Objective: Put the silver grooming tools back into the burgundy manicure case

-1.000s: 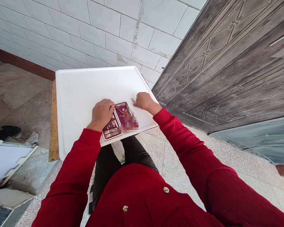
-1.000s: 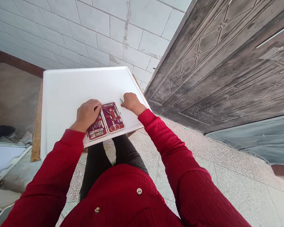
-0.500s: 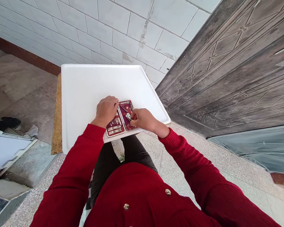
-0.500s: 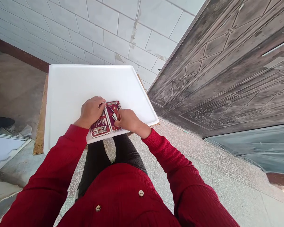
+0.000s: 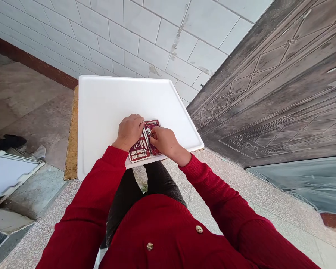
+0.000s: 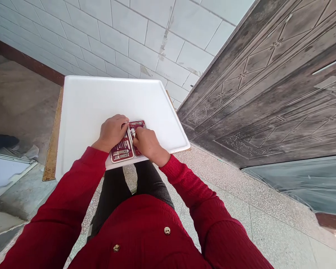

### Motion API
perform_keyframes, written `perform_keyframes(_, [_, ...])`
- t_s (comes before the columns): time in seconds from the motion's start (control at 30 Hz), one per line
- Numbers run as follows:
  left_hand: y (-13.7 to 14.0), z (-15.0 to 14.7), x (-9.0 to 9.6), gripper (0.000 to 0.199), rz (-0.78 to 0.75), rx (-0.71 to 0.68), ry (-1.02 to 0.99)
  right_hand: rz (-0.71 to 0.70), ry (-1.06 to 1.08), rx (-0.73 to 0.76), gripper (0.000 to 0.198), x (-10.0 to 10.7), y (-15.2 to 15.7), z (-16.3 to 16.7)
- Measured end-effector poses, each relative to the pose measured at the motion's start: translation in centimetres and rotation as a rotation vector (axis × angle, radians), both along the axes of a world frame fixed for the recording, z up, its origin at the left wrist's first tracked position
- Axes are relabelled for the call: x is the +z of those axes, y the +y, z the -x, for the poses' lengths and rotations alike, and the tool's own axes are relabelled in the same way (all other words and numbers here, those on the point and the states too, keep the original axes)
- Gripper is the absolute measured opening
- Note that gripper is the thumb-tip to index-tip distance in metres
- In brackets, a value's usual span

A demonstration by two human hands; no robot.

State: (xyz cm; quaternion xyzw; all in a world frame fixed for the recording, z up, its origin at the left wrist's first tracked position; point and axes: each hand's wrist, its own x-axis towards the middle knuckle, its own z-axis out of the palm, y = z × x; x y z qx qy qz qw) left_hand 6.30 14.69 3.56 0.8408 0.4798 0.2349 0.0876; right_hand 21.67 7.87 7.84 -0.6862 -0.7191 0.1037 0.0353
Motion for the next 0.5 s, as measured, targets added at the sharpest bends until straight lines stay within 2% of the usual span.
perform_keyframes(0.1, [0.0, 0.0, -0.2, 0.025, -0.011, 0.000, -0.011, -0.133, 0.128, 0.050, 0.015, -1.4, -0.6, -0.5])
perform_keyframes(0.27, [0.1, 0.1, -0.5, 0.025, -0.038, 0.007, -0.035, -0.363, 0.518, 0.078, 0.020, -3.3, -0.9, -3.3])
perform_keyframes(0.37, [0.3, 0.4, -0.4, 0.026, -0.046, 0.038, -0.043, -0.407, 0.712, 0.015, 0.017, -4.0, 1.9, -5.6])
perform_keyframes(0.5, [0.9, 1.4, -0.3, 0.026, -0.061, 0.116, -0.071, -0.278, 0.873, -0.202, 0.015, -4.7, 8.4, -8.1])
